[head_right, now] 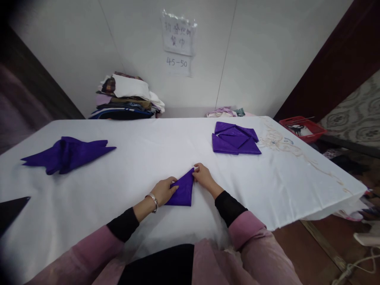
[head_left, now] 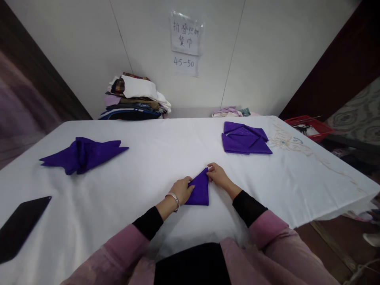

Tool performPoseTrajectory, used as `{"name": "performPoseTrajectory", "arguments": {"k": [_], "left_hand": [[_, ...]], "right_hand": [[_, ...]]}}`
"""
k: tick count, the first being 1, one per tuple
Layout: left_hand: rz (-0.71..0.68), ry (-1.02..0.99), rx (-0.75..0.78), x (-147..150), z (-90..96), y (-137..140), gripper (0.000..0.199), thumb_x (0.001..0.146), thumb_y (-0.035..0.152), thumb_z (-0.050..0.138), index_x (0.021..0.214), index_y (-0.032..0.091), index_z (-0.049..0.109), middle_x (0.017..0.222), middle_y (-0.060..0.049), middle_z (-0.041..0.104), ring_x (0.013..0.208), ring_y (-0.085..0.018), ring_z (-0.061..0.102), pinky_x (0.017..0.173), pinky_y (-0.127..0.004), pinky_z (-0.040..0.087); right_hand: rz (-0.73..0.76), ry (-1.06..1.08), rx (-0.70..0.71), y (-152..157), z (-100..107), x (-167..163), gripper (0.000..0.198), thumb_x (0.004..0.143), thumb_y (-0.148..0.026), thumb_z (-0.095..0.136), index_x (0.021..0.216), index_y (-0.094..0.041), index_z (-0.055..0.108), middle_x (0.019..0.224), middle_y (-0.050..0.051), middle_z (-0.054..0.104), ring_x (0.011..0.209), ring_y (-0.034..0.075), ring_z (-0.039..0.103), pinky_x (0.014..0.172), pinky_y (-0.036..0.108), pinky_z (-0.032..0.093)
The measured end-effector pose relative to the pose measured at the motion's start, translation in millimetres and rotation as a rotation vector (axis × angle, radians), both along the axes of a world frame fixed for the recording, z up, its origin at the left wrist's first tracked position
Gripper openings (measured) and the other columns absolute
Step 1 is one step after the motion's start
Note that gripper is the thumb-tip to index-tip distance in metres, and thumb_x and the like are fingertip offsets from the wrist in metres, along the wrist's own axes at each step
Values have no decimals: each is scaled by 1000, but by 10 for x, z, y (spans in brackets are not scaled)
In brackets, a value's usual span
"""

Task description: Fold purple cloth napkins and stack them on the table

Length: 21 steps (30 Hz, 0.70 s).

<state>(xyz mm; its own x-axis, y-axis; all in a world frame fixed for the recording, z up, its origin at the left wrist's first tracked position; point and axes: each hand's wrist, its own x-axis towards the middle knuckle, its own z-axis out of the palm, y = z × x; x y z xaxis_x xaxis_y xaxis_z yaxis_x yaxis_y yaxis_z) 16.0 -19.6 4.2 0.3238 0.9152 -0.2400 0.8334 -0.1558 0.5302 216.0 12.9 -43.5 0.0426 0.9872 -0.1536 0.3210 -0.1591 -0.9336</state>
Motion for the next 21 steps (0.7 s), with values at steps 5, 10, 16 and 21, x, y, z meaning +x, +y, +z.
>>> {"name": "performPoseTrajectory", "arguments": {"k": [5, 10, 16, 21], "left_hand": [[2, 11, 15, 1, -31, -2, 29, 83, 27, 49, 110, 19, 57, 102, -11, 67, 96, -24, 60, 82, -33, 43], [14, 3, 5, -8, -44, 7, 29, 82, 27, 50, 110, 20, 57, 103, -9, 67, 96, -22, 60, 83, -32, 42], [19, -16, 6, -13, -54, 9, 29, 82, 27, 50, 109, 20, 57, 102, -11, 67, 95, -24, 61, 82, -32, 43], [18, -17, 16, -13, -65, 4, 29, 82, 27, 49, 109, 19, 57, 100, -11, 67, 94, -23, 61, 82, -32, 43]], "right_hand": [[1, -80, 48, 11, 8, 4, 36, 66, -13, 55, 100, -23, 53, 71, -5, 57, 50, 9, 51, 50, 23, 40], [-4, -175, 99, 29, 36, -5, 34, 68, -14, 56, 100, -24, 55, 75, -3, 59, 62, 12, 53, 58, 25, 40], [16, -257, 135, 46, 67, -28, 34, 69, -13, 54, 101, -24, 56, 76, -3, 60, 68, 14, 54, 64, 26, 40], [23, -313, 149, 71, 66, -43, 32, 71, -14, 54, 101, -24, 56, 78, -2, 61, 71, 15, 55, 67, 27, 39]]}}
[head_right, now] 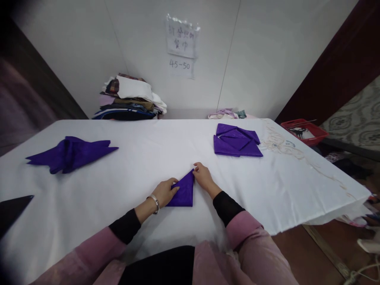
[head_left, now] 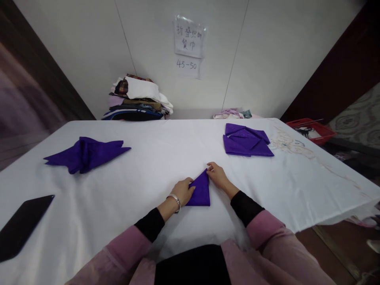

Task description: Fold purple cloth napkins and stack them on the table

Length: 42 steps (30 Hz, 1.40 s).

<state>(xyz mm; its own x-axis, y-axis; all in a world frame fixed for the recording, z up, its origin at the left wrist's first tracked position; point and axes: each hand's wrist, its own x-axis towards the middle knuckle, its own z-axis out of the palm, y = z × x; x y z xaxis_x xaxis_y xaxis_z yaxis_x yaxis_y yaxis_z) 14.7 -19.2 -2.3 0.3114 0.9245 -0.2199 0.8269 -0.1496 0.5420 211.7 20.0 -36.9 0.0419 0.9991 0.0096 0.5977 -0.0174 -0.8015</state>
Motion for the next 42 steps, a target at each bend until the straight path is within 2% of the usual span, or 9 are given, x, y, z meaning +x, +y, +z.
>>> {"name": "performPoseTrajectory", "arguments": {"k": [8, 14, 22, 31, 37, 42], "left_hand": [[2, -5, -19, -46, 53, -38, 31, 82, 26, 50, 111, 19, 57, 100, -10, 67, 93, -23, 61, 80, -31, 43], [49, 29, 13, -255, 59, -233, 33, 85, 27, 47, 116, 19, 53, 96, -9, 68, 90, -22, 62, 78, -31, 44], [132, -20, 263, -515, -65, -472, 24, 83, 25, 50, 104, 21, 60, 87, -5, 65, 84, -20, 60, 80, -34, 45], [296, -314, 347, -739, -323, -597, 27, 77, 26, 57, 103, 21, 57, 97, -3, 64, 93, -19, 59, 84, -35, 48], [293, -297, 465, -817, -310, -662, 21, 74, 23, 61, 95, 21, 59, 96, -3, 64, 96, -21, 56, 87, -39, 45], [277, -247, 504, -858, -281, -743, 15, 74, 25, 62, 88, 22, 59, 89, -2, 64, 90, -21, 56, 81, -39, 45]], "right_hand": [[-1, -81, -11, 25, 37, -19, 30, 72, -15, 56, 101, -22, 56, 78, -1, 61, 73, 15, 55, 69, 27, 38], [9, -116, -46, 71, 47, -9, 30, 72, -13, 56, 102, -20, 56, 76, -1, 61, 72, 14, 55, 66, 24, 37], [13, -133, -107, 127, 68, -13, 26, 72, -12, 57, 97, -18, 58, 71, -3, 61, 58, 10, 53, 56, 21, 37], [26, -149, -128, 112, 106, -7, 24, 72, -13, 55, 96, -17, 59, 65, -4, 61, 47, 9, 51, 54, 22, 39], [37, -152, -131, 88, 128, -9, 21, 72, -15, 55, 92, -16, 61, 61, -4, 60, 45, 10, 51, 54, 23, 40], [44, -145, -132, 92, 97, 5, 19, 73, -16, 55, 91, -17, 60, 62, -4, 60, 43, 9, 50, 51, 22, 39]]}}
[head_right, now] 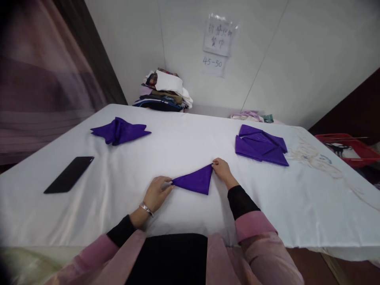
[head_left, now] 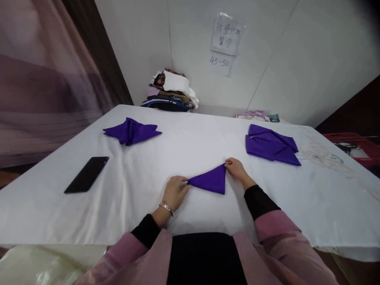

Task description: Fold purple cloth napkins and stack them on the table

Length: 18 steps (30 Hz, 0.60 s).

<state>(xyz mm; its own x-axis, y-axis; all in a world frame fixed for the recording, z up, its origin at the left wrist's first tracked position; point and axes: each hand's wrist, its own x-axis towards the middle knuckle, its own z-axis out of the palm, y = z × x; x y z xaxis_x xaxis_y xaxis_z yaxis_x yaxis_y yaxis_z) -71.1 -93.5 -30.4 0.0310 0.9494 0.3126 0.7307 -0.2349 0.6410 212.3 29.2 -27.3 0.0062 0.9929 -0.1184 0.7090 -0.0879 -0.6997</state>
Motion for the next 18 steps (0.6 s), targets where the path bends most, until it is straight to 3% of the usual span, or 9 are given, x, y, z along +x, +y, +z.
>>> {"name": "performPoseTrajectory", "arguments": {"k": [7, 18], "left_hand": [[-37, 40, -59, 46, 15, 10, 16, 75, 25, 63, 91, 22, 61, 88, -1, 66, 88, -20, 56, 80, -37, 42], [-130, 76, -125, 42, 48, 62, 8, 79, 23, 56, 76, 24, 64, 93, -1, 62, 95, -20, 53, 84, -40, 38]], "right_hand": [[7, 0, 11, 26, -69, 34, 19, 72, -17, 55, 90, -17, 60, 63, -3, 60, 44, 10, 52, 51, 23, 40], [-1, -26, 26, 51, -118, 51, 19, 72, -18, 56, 91, -18, 61, 65, -4, 60, 47, 10, 52, 54, 23, 40]]}}
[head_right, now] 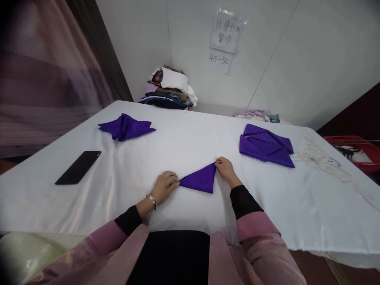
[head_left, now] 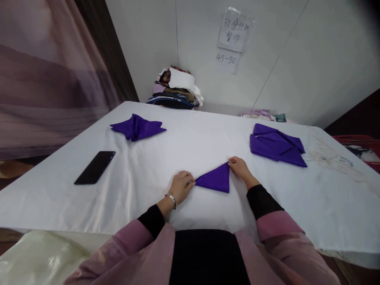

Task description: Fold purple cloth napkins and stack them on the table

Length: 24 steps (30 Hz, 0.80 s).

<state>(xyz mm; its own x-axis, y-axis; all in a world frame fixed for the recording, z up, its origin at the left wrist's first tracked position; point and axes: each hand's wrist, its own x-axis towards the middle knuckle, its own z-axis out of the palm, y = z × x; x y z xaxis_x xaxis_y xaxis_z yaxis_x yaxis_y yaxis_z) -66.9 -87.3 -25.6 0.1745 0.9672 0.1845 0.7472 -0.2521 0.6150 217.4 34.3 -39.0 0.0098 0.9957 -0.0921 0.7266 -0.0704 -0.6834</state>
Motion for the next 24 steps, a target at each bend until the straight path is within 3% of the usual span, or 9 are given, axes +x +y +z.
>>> {"name": "performPoseTrajectory", "arguments": {"k": [5, 9, 13, 19, 24], "left_hand": [[-74, -22, -1, 5, 10, 23, 12, 82, 23, 50, 80, 23, 61, 110, -2, 60, 115, -22, 46, 96, -44, 33], [-123, 32, 2, 40, -3, 36, 14, 79, 35, 57, 87, 23, 61, 120, -4, 57, 124, -26, 39, 102, -49, 28], [-153, 46, 6, 106, -1, 36, 13, 83, 32, 52, 82, 23, 61, 119, -3, 58, 126, -25, 37, 103, -48, 27], [-264, 73, -58, 155, 27, 44, 21, 88, 25, 42, 81, 23, 61, 118, 0, 58, 132, -24, 30, 108, -52, 16], [-266, 81, -65, 149, 16, 35, 24, 89, 24, 38, 80, 23, 61, 118, 0, 59, 131, -22, 30, 108, -51, 14]], "right_hand": [[0, -10, 5, 0, 11, -7, 18, 72, -17, 56, 90, -18, 61, 66, -3, 61, 48, 10, 52, 55, 23, 41], [-4, -13, 5, -6, 17, -14, 19, 73, -17, 56, 91, -19, 62, 68, -3, 62, 49, 9, 52, 55, 22, 41], [-13, -29, 14, -5, 18, -14, 19, 72, -17, 56, 90, -19, 62, 68, -3, 61, 54, 11, 54, 56, 22, 40], [-16, -41, 22, -6, 26, -20, 19, 72, -19, 58, 90, -18, 63, 69, -2, 62, 60, 12, 55, 59, 23, 40], [-13, -38, 25, -3, 15, -18, 19, 72, -18, 58, 90, -18, 63, 70, -2, 62, 60, 12, 55, 60, 23, 40]]}}
